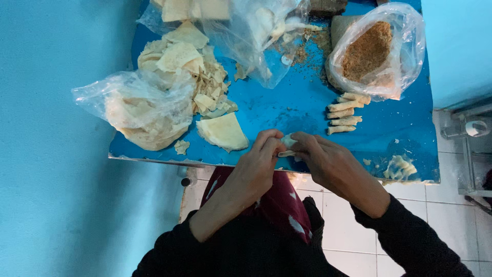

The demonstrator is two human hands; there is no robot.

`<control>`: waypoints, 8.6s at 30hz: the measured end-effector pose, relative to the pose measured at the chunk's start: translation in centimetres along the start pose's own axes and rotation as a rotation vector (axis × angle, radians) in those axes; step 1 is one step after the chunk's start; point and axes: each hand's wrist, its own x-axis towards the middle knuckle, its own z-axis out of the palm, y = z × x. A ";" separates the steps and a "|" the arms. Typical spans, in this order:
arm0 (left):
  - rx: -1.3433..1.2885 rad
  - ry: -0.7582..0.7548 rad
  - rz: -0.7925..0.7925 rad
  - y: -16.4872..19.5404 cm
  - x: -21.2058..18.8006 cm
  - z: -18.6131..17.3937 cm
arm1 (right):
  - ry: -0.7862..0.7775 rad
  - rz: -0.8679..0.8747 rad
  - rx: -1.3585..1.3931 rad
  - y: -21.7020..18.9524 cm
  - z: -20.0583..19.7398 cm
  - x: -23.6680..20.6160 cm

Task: The person sits at a small blue table and shapes pieces of flat dough by hand, tearing off portions, folding and rolling them between the fingers into short cylinders, and placing the finished rolls in a pile on the table beside a plastic bag of brown powder. The rolled pieces accumulate in a row as the person works through the dough pieces one at a time.

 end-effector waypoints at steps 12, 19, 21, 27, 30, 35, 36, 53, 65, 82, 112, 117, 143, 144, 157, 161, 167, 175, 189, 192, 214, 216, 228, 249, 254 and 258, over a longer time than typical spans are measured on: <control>0.218 0.168 0.205 -1.4 -0.4 2.1 | -0.002 0.003 0.005 0.2 -0.1 0.3; 0.385 0.162 0.366 -1.4 -1.3 2.5 | -0.115 0.044 0.067 -0.4 -1.7 -0.5; 0.380 0.149 0.377 -1.7 -1.4 2.4 | -0.149 0.040 0.088 -0.4 -2.2 -0.6; 0.519 0.141 0.420 -2.6 -0.3 3.0 | -0.140 -0.021 -0.032 0.1 -1.3 -0.5; 0.507 0.132 0.336 -2.5 0.3 2.9 | -0.072 -0.114 -0.113 0.5 -0.6 -0.5; 0.332 0.127 0.182 -1.9 1.3 2.2 | -0.033 -0.114 0.033 1.2 -0.7 1.1; 0.343 0.144 0.199 -1.8 1.4 2.1 | -0.094 -0.019 0.096 1.4 -0.9 1.7; 0.374 0.139 0.239 -1.6 1.7 3.0 | -0.049 -0.018 0.068 -0.6 -1.9 1.0; 0.232 -0.044 0.053 -1.9 3.8 1.2 | -0.193 0.155 0.201 1.3 -1.6 3.6; 0.419 0.060 0.301 -2.0 2.3 1.5 | 0.076 -0.007 -0.001 0.7 0.0 1.6; 0.704 -0.044 0.357 -1.1 2.3 0.9 | -0.073 0.051 0.191 1.7 -0.6 1.6; 0.936 -0.098 0.371 1.0 0.5 0.9 | 0.059 -0.127 -0.046 1.5 0.1 0.0; 0.944 0.158 0.026 -0.1 0.9 -2.2 | 0.115 0.029 -0.256 0.1 -0.9 -0.3; 0.966 0.168 0.031 -0.1 0.6 -2.5 | 0.094 0.008 -0.301 0.0 -0.4 -0.1; 0.848 0.246 0.082 0.6 0.4 -2.8 | 0.220 0.051 0.067 1.9 0.4 2.1; 0.838 0.293 0.091 -0.6 0.1 -4.2 | 0.123 0.512 0.640 3.4 -2.4 1.1; 0.896 0.338 0.044 -1.3 -0.8 -6.5 | 0.427 0.226 -0.135 5.0 -5.4 0.4; 0.766 0.379 0.008 -2.0 -2.2 -7.3 | 0.437 0.110 -0.594 2.1 -3.0 1.7; 0.155 0.574 -0.132 -2.2 -1.8 -6.7 | 0.241 0.127 0.416 -6.1 7.1 9.2; 0.203 0.582 -0.029 -1.9 -1.3 -5.9 | 0.209 0.233 0.519 -4.8 6.7 9.5; -0.425 0.269 -0.172 2.1 0.8 0.3 | 0.535 0.368 0.935 -2.5 4.0 2.1; -0.361 0.282 -0.151 1.9 0.8 0.5 | 0.535 0.336 0.955 -2.4 3.8 1.9; -0.506 0.390 -0.038 1.6 0.5 1.5 | 0.239 0.408 0.720 -0.7 -2.4 2.3; -0.560 0.532 -0.263 -0.5 -1.6 -3.9 | -0.008 -0.084 -0.230 1.8 -5.1 9.6; -0.591 0.350 -0.214 -1.4 0.0 -1.4 | 0.136 0.111 0.247 -0.2 -5.2 7.3; -0.784 0.259 -0.292 -2.0 0.4 1.2 | 0.021 0.280 0.681 -0.8 -3.6 4.7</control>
